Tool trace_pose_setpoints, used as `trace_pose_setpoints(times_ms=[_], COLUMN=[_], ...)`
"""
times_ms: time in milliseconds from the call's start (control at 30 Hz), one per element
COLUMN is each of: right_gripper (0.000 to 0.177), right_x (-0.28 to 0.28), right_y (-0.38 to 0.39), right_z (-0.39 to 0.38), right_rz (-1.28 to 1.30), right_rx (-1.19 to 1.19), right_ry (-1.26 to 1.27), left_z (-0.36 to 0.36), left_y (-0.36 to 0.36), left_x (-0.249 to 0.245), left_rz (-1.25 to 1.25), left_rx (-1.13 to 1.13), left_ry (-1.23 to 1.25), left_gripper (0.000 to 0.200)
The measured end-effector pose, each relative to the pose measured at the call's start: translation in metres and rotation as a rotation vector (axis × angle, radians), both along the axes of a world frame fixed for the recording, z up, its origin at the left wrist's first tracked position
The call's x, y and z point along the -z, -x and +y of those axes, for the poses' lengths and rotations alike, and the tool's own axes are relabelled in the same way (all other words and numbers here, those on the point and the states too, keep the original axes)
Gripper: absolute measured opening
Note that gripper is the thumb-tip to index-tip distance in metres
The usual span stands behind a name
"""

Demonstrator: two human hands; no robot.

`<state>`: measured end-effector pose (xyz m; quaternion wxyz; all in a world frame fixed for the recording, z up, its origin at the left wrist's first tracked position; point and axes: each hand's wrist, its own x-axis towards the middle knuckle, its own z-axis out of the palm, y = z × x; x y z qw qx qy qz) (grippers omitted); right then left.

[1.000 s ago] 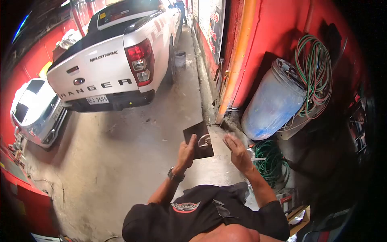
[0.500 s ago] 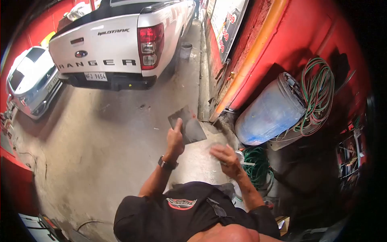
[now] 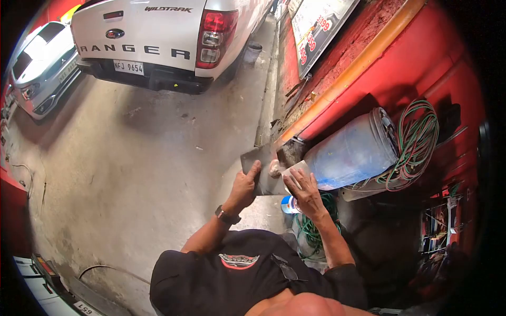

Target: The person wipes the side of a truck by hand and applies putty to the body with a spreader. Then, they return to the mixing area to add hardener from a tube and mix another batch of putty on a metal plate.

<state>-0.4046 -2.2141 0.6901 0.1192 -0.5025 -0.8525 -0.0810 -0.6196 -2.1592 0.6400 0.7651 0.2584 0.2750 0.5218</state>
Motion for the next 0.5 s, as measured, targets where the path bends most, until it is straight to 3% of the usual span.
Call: trace_pose_setpoints(times_ms=[33, 67, 167, 233, 300, 400, 500], right_gripper=[0.047, 0.047, 0.046, 0.044, 0.044, 0.044, 0.042], right_x=[0.0, -0.004, -0.026, -0.004, -0.016, -0.032, -0.007], right_y=[-0.005, -0.008, 0.008, 0.031, 0.033, 0.036, 0.044], right_z=[-0.001, 0.002, 0.008, 0.0, -0.002, 0.0, -0.002], right_rz=[-0.13, -0.068, 0.188, 0.034, 0.037, 0.156, -0.004], right_rx=[0.009, 0.039, 0.122, 0.028, 0.065, 0.17, 0.018], right_ry=[0.008, -0.038, -0.181, -0.106, -0.127, -0.242, -0.12], left_z=[0.002, 0.004, 0.006, 0.002, 0.004, 0.003, 0.007], left_y=[0.005, 0.007, 0.008, 0.002, 0.002, 0.008, 0.001], left_x=[-0.01, -0.016, -0.004, 0.001, -0.008, -0.012, 0.0], left_rz=[-0.019, -0.039, 0.18, 0.29, 0.419, 0.573, 0.539], left_rx=[-0.03, -0.062, -0.045, -0.14, -0.259, -0.144, -0.134], left_ry=[0.044, 0.091, -0.092, -0.155, -0.227, -0.185, -0.255], left_gripper=[0.038, 0.038, 0.037, 0.04, 0.044, 0.05, 0.049])
